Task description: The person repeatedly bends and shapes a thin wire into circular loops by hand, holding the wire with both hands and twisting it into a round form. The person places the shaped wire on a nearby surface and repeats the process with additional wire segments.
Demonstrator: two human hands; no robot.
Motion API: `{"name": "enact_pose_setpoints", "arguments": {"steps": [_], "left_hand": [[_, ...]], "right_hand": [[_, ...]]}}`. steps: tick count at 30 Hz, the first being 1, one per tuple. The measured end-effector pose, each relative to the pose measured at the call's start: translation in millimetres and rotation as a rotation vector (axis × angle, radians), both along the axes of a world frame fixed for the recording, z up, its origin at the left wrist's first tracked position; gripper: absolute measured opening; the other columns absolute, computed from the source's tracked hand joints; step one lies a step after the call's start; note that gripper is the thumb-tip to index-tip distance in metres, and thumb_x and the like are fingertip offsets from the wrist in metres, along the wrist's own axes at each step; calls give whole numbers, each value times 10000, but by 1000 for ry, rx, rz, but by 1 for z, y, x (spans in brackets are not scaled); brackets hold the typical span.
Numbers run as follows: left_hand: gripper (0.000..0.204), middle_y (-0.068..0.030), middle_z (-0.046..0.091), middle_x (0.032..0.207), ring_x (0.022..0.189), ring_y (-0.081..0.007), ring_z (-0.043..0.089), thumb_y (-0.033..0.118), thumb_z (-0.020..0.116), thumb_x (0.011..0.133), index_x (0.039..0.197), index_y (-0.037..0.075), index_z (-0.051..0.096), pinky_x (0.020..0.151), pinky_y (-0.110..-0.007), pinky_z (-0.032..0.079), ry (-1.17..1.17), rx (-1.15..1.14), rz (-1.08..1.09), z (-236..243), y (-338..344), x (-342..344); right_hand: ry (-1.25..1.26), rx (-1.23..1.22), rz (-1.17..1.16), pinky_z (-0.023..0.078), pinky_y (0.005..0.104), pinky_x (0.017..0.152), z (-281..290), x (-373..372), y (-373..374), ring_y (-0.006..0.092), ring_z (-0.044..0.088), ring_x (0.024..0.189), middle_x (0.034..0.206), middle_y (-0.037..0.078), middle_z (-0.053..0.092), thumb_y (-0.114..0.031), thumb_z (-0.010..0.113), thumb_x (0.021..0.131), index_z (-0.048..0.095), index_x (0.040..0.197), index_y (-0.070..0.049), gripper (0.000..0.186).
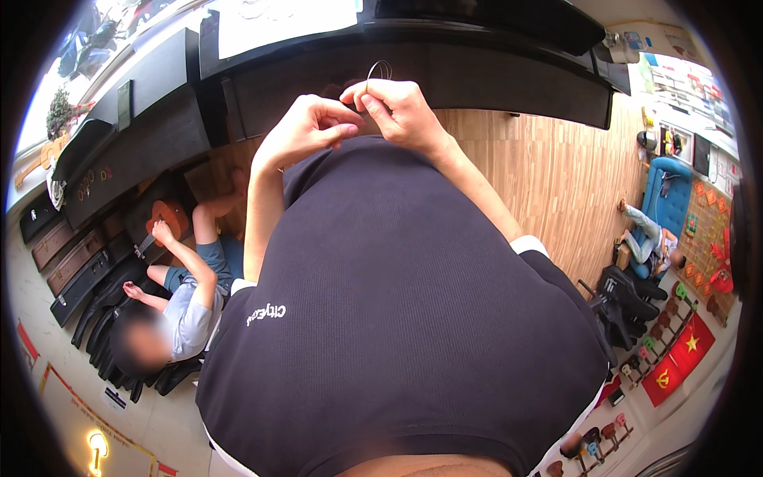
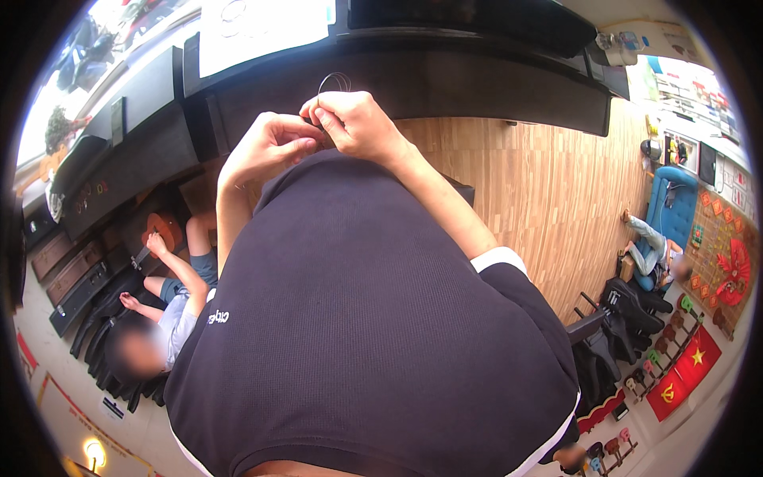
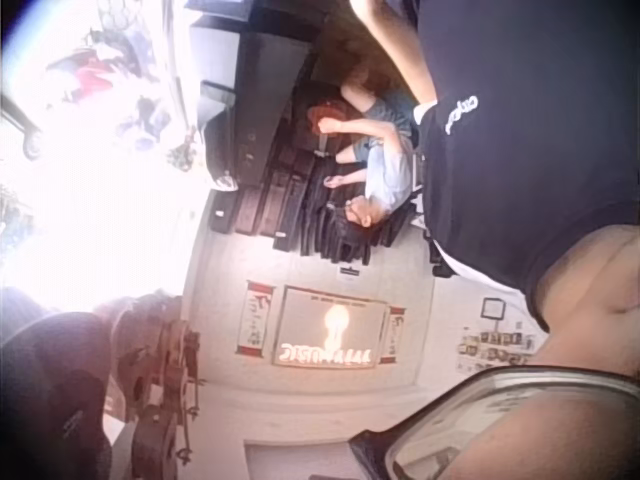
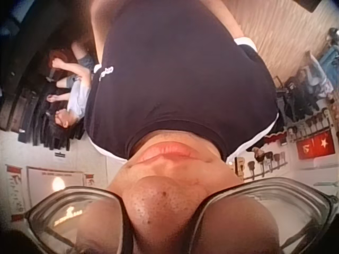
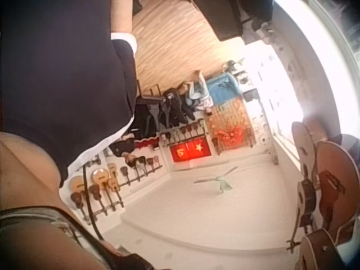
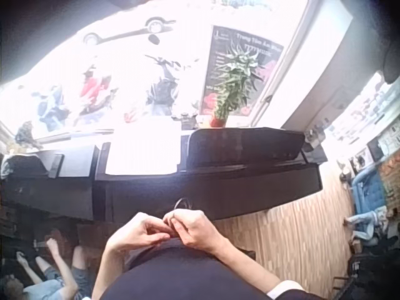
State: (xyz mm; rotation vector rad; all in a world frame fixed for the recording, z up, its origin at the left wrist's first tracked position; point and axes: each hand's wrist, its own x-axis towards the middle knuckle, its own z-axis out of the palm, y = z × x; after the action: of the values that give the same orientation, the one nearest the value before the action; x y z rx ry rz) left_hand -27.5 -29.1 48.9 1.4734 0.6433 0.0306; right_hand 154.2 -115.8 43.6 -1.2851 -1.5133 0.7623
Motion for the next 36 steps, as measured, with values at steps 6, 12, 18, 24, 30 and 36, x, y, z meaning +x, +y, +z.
{"name": "enact_pose_setpoints", "arguments": {"steps": [6, 12, 18, 24, 30, 36], "left_hand": [[171, -53, 659, 722, 604, -77, 597, 79, 681, 862, 992, -31, 704, 579, -213, 498, -45, -143, 133, -4, -1, 3], [145, -67, 667, 698, 557, -85, 583, 50, 683, 832, 953, -19, 721, 555, -227, 493, 77, 149, 94, -7, 0, 10], [134, -72, 664, 676, 545, -83, 576, 26, 688, 804, 927, 0, 734, 531, -247, 474, 28, 267, 67, -15, -1, 18], [138, -64, 687, 762, 661, -86, 596, 61, 697, 844, 962, -6, 725, 652, -245, 507, 54, 151, 9, -11, 5, 19], [146, -96, 677, 770, 629, -98, 607, 26, 694, 840, 977, -22, 689, 606, -216, 509, -181, -396, 242, -13, 11, 11], [124, -88, 674, 840, 675, -88, 616, 42, 717, 833, 950, 19, 682, 626, -202, 518, -312, -599, 280, -19, 17, 6]], "right_hand": [[-144, -31, 40, 495, 305, 571, -1, 5, -2, 207, 627, 602, 693, 119, 633, -9, 519, 897, 620, 859, 4, 109], [-39, -28, -4, 528, 329, 628, -1, 2, 1, 274, 658, 673, 762, 155, 655, 16, 523, 873, 617, 856, 24, 96], [-4, 22, -24, 532, 328, 630, -9, 3, 7, 266, 658, 673, 794, 159, 658, 27, 516, 872, 618, 873, 37, 102], [-134, -22, -35, 505, 306, 591, -13, 6, 9, 225, 627, 622, 718, 123, 633, -16, 511, 887, 577, 821, 0, 95], [-254, -113, -8, 495, 391, 579, -12, 12, 9, 317, 620, 627, 671, 133, 614, -122, 519, 895, 587, 785, -27, 161], [-110, -61, 123, 424, 315, 528, -17, 13, 12, 237, 514, 520, 609, 109, 540, -84, 492, 908, 558, 759, -2, 182]]}}
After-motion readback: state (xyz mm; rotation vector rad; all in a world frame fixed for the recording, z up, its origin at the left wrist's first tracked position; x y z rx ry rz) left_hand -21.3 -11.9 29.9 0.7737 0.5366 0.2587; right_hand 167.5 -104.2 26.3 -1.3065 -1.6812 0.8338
